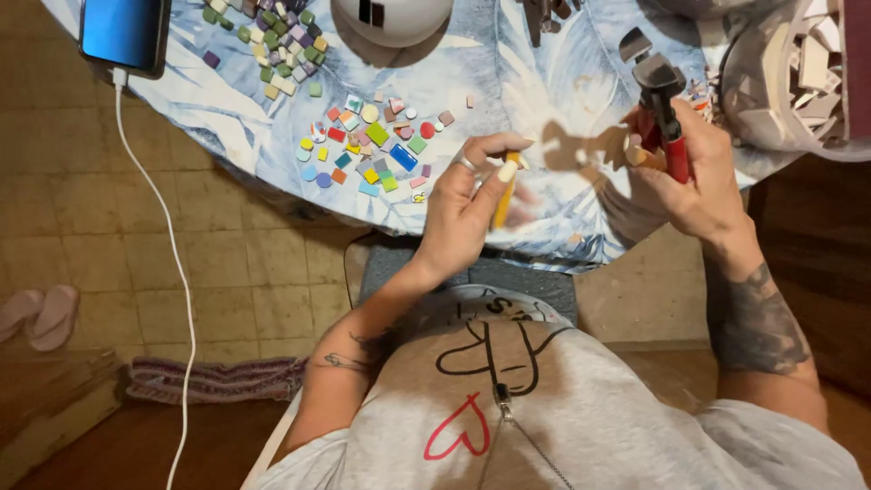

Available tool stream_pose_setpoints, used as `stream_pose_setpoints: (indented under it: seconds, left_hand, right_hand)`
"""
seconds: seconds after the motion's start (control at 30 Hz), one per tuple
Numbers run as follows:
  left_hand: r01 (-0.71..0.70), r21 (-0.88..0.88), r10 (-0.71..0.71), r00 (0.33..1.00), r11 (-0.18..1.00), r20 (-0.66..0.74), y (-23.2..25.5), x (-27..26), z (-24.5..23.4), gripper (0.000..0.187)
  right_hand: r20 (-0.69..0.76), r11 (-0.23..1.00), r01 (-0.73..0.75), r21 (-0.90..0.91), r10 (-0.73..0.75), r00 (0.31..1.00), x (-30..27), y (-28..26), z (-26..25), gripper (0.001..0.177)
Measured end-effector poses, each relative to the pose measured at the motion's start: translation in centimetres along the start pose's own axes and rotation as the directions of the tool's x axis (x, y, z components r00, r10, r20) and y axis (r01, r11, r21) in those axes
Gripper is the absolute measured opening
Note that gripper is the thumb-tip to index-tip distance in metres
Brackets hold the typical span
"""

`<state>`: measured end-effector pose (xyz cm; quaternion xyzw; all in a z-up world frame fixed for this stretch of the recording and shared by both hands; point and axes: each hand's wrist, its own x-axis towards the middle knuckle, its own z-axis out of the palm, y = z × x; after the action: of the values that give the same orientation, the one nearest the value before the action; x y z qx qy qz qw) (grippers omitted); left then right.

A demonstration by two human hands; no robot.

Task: Cutting and shaping mosaic tiles using mosaic nippers at a workshop table

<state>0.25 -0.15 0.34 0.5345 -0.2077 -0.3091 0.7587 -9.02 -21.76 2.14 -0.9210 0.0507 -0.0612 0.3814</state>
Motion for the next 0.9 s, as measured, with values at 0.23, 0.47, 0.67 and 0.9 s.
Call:
stream_pose_setpoints:
  seconds: [0.23,0.47,0.67,0.9]
  left_hand:
    - [-0.2,0.549,0.124,0.977,0.812,0.173,1.3,1.8,-2.1,0.025]
    - [0.016,0.594,-0.188,0.955,0.804,0.229,4.2,3.1,-3.5,0.014]
    - [-0.008,0.705,-0.26,0.927,0.71,0.272,5.7,3.4,-4.2,0.017]
    - [0.029,0.665,-0.308,0.901,0.746,0.306,6.4,3.1,-4.1,0.018]
  right_hand:
    - [0.018,0.985,0.085,-0.152,-0.084,0.996,-0.6,0.8,-1.0,0.038]
    - [0.112,0.962,0.151,-0.227,-0.128,0.985,0.3,-0.1,-2.0,0.04]
    - [0.246,0.941,0.172,-0.291,-0.1,0.964,1.7,0.7,-2.2,0.047]
    - [0.407,0.917,0.204,-0.341,-0.051,0.912,3.8,-0.2,-2.5,0.037]
